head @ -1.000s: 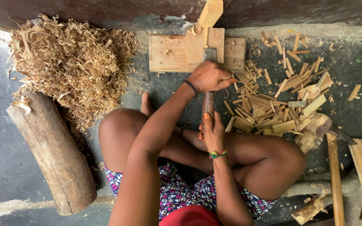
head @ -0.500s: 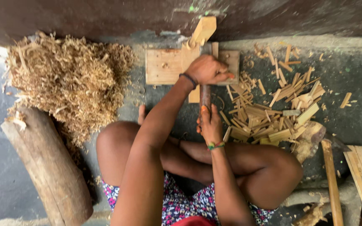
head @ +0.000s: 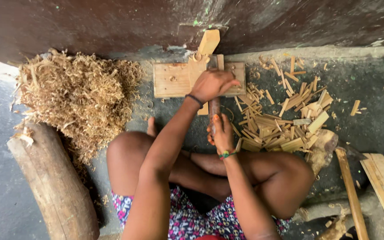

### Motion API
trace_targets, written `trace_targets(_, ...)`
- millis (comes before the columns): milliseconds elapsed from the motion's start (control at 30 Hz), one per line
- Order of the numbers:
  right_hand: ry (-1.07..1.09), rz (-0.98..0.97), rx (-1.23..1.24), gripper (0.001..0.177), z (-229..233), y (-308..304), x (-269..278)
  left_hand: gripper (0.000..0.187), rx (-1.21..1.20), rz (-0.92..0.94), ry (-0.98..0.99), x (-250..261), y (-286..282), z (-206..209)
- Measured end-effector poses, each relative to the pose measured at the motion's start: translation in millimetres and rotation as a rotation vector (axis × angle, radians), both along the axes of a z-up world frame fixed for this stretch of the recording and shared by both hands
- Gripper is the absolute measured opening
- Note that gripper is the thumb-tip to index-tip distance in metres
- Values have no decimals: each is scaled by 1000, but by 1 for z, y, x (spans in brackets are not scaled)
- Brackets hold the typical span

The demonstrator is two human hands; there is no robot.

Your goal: The person sits cross-legged on the floor and uses a chisel and mallet to carve a small wooden piece clamped in a jig. They repeatedly strike the chisel to remove wood shavings, occasionally adjusting the wood's position.

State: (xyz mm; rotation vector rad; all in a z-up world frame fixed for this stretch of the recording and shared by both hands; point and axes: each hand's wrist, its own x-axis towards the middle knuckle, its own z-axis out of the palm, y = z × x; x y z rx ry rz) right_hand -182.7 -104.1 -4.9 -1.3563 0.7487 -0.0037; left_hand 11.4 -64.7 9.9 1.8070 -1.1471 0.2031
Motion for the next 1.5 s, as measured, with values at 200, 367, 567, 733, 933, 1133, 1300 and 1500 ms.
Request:
trace_targets(200, -36, -18, 179, 33, 5, -16, -2, 17, -118, 237, 147, -29, 38, 3)
trace_targets(367, -85, -63, 244, 35, 24, -30, -11, 20, 40, 459, 169, -21, 74, 5)
trace_targets(567, -109, -159, 131, 35, 25, -57, -46, 38, 82, 505, 91, -28, 80, 2)
trace_targets(733, -56, -147, 4, 37, 2, -60, -68, 58, 176, 421, -65, -24, 67, 0)
trace_targets(933, 81, -63, -101, 37, -20, -49, -71, 71, 187, 533, 113, -20, 62, -6)
trace_targets(1133, 94, -55, -100, 33, -19, -43, -70, 68, 202, 603, 148, -17, 56, -11)
trace_targets(1300, 68, -75, -95, 33, -12, -49, -71, 62, 152, 523, 327, -14, 61, -9)
trace_targets(1500, 21, -177, -95, 30, 5, -47, -74, 77, 157, 494, 224, -20, 69, 7)
